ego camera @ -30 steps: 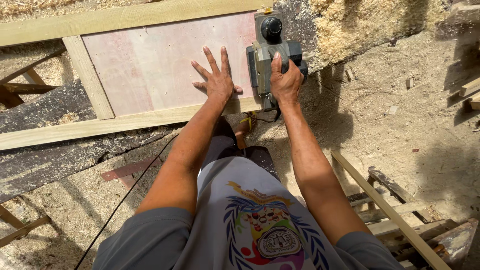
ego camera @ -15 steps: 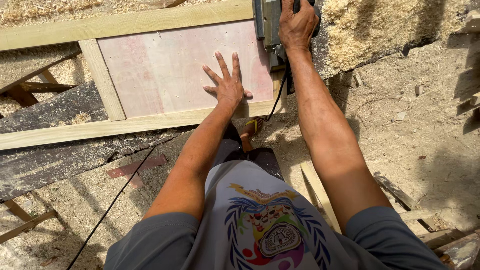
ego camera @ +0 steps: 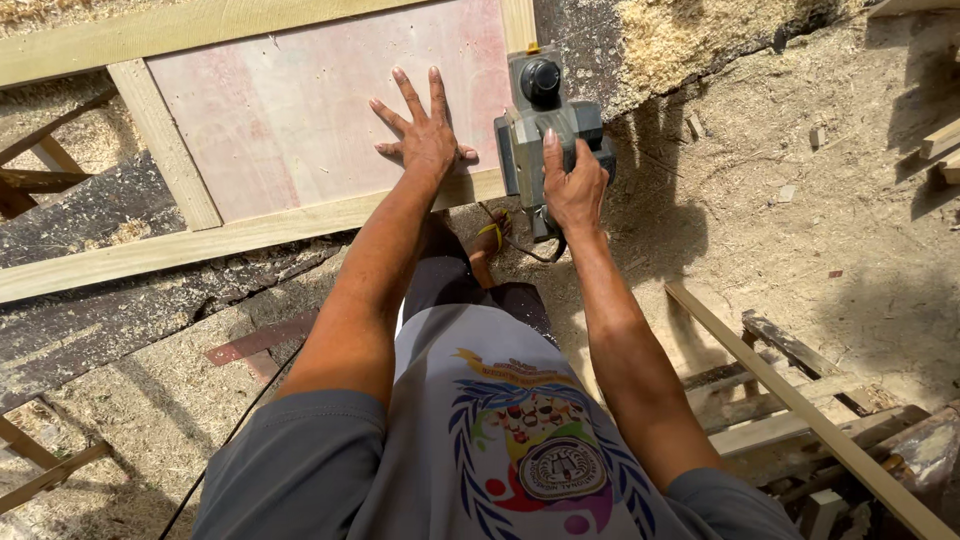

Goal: The person uses an electric hand planer to smooth the wooden rails and edges of a framed panel resting on a work surface, steadying the frame with the other hand and repositioning it to plane different sides. At the end the person lifts the planed frame and carries it away.

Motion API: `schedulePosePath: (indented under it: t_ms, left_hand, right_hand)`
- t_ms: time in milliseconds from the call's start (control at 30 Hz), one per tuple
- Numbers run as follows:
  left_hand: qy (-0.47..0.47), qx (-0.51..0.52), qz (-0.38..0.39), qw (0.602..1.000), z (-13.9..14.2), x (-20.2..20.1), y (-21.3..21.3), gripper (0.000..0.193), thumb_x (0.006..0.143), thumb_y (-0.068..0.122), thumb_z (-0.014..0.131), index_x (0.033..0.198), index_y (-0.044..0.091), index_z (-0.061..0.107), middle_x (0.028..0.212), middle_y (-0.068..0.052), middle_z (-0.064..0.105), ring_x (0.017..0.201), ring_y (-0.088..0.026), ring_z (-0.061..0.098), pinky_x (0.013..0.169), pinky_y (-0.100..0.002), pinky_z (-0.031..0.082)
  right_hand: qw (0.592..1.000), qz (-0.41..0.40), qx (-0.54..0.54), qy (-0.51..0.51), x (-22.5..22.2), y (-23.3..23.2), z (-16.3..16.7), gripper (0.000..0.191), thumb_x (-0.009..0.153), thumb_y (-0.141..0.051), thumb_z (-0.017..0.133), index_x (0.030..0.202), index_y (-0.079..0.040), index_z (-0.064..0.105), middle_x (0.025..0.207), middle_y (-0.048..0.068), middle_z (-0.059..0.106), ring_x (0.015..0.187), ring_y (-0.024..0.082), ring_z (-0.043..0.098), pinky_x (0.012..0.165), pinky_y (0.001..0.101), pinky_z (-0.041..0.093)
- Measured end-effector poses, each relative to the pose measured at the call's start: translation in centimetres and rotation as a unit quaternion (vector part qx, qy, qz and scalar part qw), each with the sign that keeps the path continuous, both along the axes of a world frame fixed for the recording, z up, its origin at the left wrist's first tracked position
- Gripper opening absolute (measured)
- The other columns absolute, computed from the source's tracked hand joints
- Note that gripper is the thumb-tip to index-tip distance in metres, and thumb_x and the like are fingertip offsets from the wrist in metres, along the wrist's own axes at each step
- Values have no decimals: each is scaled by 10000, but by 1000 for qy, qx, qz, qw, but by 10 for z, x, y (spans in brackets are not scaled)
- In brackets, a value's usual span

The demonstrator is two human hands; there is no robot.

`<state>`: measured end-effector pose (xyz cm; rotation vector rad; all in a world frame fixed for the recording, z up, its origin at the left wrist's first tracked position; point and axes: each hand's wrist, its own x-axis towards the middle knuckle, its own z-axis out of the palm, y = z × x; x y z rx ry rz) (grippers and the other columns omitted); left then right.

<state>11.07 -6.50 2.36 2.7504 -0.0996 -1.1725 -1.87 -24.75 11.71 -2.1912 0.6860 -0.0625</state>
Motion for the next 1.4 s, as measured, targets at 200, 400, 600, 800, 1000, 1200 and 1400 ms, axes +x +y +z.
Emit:
schedulePosePath:
  t_ms: [200, 400, 600, 800, 1000, 1200, 1400]
  left_hand:
    - [-11, -9, 1, 1000, 5, -1, 0, 1497, 647, 629, 934, 1652, 355, -142, 1647, -184, -330, 1437, -682, -220, 1004, -911, 274]
    - [-25, 1, 2, 1000, 3, -4, -5, 1518, 646, 581, 952, 1650, 322, -156, 1656, -171, -312, 1446, -659, -220, 1022, -898, 275]
    - [-41, 10, -22, 999, -5, -6, -6, 1534, 662, 617, 932, 1649, 246, -182, 1667, -182, -287, 1444, -667, -207, 1008, -908, 295]
    - [-54, 12, -35, 998, -6, -6, -3, 1554, 660, 660, 929, 1640, 211, -190, 1662, -210, -281, 1434, -699, -198, 979, -924, 300]
    - [-43, 0, -6, 999, -6, -6, -4, 1515, 659, 570, 950, 1648, 291, -162, 1671, -129, -292, 1465, -641, -207, 993, -911, 300]
    - [-43, -12, -2, 999, -11, -7, -3, 1513, 653, 531, 967, 1648, 287, -146, 1662, -121, -300, 1453, -643, -218, 988, -929, 265]
    - [-25, -18, 4, 1000, -18, -2, -3, 1532, 624, 558, 960, 1645, 288, -149, 1648, -148, -320, 1427, -654, -244, 989, -933, 239]
  right_hand:
    - [997, -11, -45, 59, -120, 18, 16, 547, 1044, -514, 587, 973, 21, 677, 787, 270, 686, 766, 444, 706, 682, 496, 528]
    - [998, -26, -1, 56, -179, 26, 23, 565, 1036, -524, 564, 1046, 28, 682, 782, 254, 690, 717, 419, 715, 655, 475, 535]
    - [992, -51, -15, 117, -193, 27, 23, 589, 1009, -516, 588, 1128, 57, 652, 675, 253, 642, 619, 390, 704, 607, 455, 530]
    - [1000, -9, -9, 26, -177, 28, 19, 522, 1064, -491, 566, 1068, 20, 673, 795, 214, 703, 738, 405, 720, 680, 459, 546]
    - [998, -24, -11, 49, -148, 32, 7, 484, 1046, -463, 586, 1043, 17, 653, 754, 202, 689, 720, 408, 710, 683, 467, 544]
    - [999, -43, 4, 19, -103, 30, -4, 481, 1038, -461, 595, 1003, 15, 652, 733, 181, 692, 691, 371, 723, 666, 450, 550]
    - [999, -32, -14, 22, -66, 23, -9, 549, 1040, -489, 595, 1031, 56, 661, 711, 181, 676, 668, 324, 727, 618, 441, 551]
